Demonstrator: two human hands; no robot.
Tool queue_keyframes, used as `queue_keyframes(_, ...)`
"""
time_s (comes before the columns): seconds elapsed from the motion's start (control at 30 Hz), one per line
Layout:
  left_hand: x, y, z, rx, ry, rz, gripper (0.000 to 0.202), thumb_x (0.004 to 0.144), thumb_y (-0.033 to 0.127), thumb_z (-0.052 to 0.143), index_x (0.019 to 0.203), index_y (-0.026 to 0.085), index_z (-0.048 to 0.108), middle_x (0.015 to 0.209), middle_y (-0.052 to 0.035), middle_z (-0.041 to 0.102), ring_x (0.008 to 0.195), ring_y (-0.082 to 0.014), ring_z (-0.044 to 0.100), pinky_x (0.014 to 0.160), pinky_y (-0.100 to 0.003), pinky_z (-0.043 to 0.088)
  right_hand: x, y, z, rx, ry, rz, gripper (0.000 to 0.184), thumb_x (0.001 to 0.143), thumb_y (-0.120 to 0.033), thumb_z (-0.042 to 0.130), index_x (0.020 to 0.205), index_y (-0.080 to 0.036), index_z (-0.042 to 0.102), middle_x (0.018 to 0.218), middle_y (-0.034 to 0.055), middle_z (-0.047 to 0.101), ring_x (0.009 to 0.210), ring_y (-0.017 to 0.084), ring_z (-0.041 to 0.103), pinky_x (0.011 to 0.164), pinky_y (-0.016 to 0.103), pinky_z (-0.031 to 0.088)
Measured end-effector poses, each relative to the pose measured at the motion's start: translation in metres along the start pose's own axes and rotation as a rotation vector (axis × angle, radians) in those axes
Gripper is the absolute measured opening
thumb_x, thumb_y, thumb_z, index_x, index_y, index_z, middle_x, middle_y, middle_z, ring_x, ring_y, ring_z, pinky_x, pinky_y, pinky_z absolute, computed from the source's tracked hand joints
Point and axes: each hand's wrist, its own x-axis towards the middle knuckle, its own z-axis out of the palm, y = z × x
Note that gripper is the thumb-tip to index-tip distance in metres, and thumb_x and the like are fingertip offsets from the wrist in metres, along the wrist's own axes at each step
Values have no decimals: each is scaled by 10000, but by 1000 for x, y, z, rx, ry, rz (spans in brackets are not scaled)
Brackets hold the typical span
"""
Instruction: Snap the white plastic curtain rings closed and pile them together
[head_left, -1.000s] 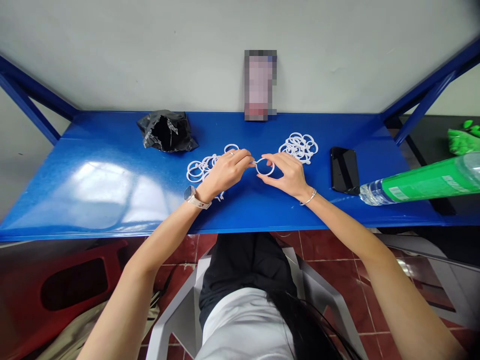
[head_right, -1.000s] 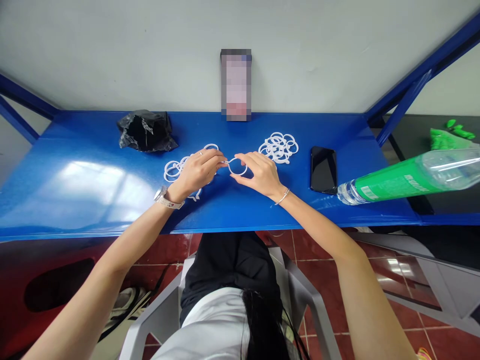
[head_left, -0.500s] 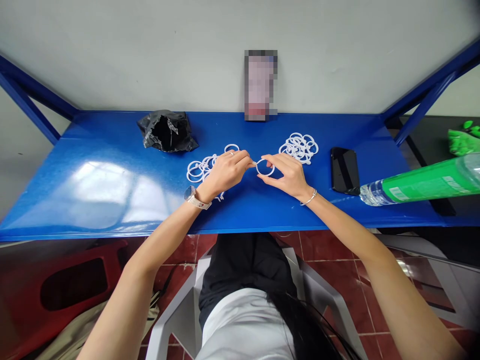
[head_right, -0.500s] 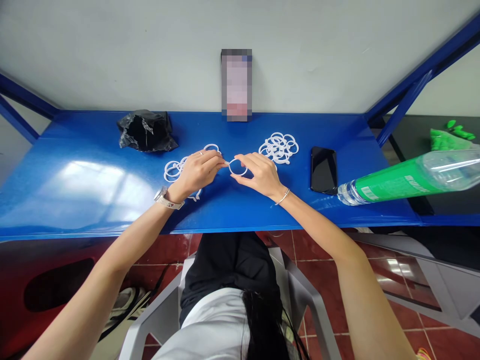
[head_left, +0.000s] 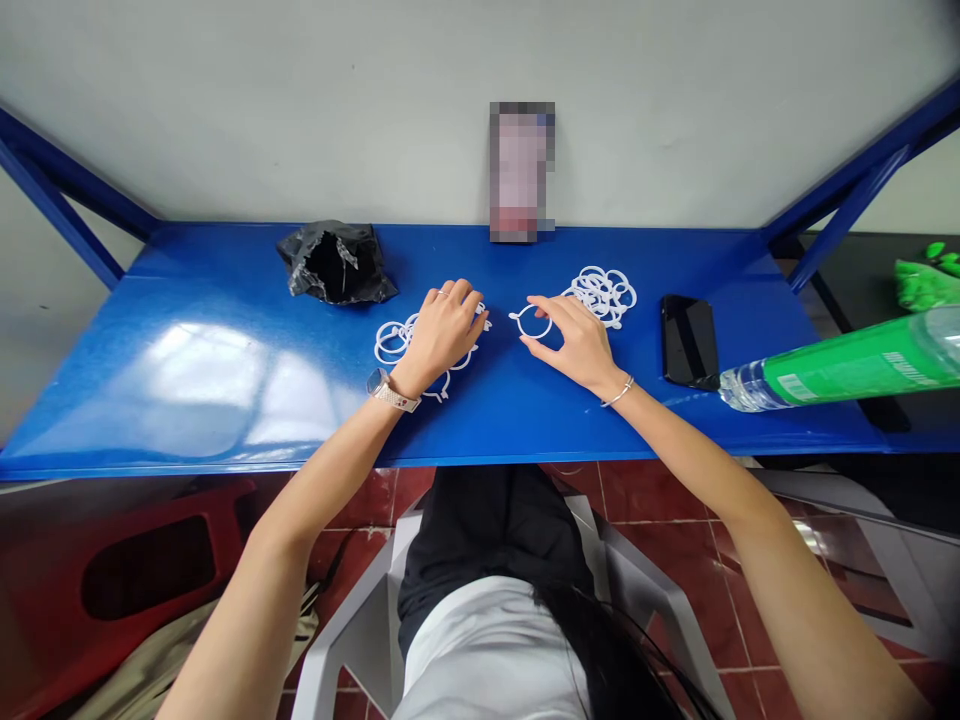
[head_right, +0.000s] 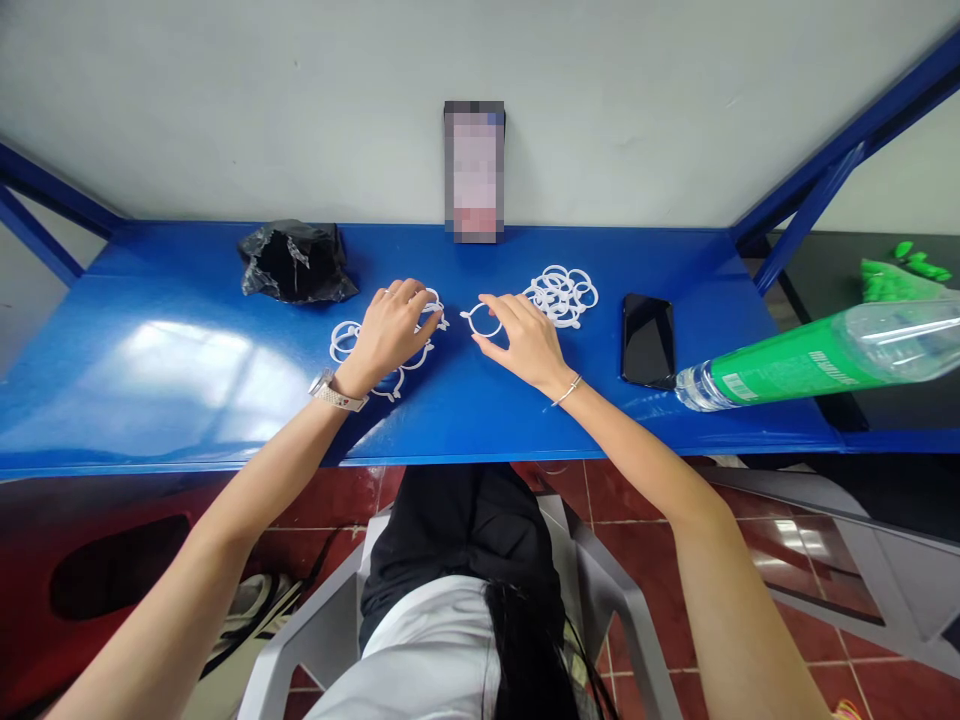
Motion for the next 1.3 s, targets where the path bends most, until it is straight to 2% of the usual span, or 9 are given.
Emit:
queue_keyframes(0.2,-1,-1,4,84,-57,27,190,961,246,516,1011,117,647,1039,-178,676,972,-334,631,788,-419,478,0,3,2,-15,-54,38,435,923,-329,589,1329,-171,577,1069,121,711,1001,293,654,878,476,572)
queue_keyframes(0.4,-2,-5,12,83,-27,37,233,918,72,430,995,141,638,965,-154,688,910,-299,639,774,-399,471,0,2,2,-27,-106,31,440,916,-273,580,1347,-188,564,1159,121,707,1072,306,651,892,488,574)
queue_keyframes(0.6,-3,-5,14,87,-16,57,290,901,42,396,994,143,651,915,-137,691,880,-285,639,752,-385,471,0,2,2,-29,-121,38,442,921,-270,558,1357,-193,555,1177,123,698,1099,310,640,907,506,571)
queue_keyframes(0.73,-3,-5,12,58,-24,48,281,917,69,403,1040,137,646,931,-139,688,892,-286,638,758,-384,478,0,6,2,-74,-84,68,459,920,-283,550,1365,-170,544,1179,137,687,1099,325,628,928,531,555)
queue_keyframes(0.93,-3,-6,9,-78,35,62,318,965,120,389,1211,145,590,999,-133,679,909,-259,635,766,-357,483,0,21,1,-167,26,146,484,934,-320,519,1393,-168,512,1229,173,649,1152,373,588,949,594,512)
queue_keyframes(1.13,-2,3,2,-150,98,129,301,1001,169,390,1238,175,575,1006,-112,671,921,-249,628,767,-352,469,-1,41,-9,-272,122,245,498,957,-379,482,1397,-145,487,1233,205,626,1177,412,556,975,630,454)
queue_keyframes(1.3,-3,8,-1,-160,141,195,237,1011,175,386,1146,175,581,965,-99,673,881,-236,619,761,-349,452,0,44,-13,-332,106,270,489,954,-408,495,1362,-139,515,1273,216,611,1169,419,556,944,622,459)
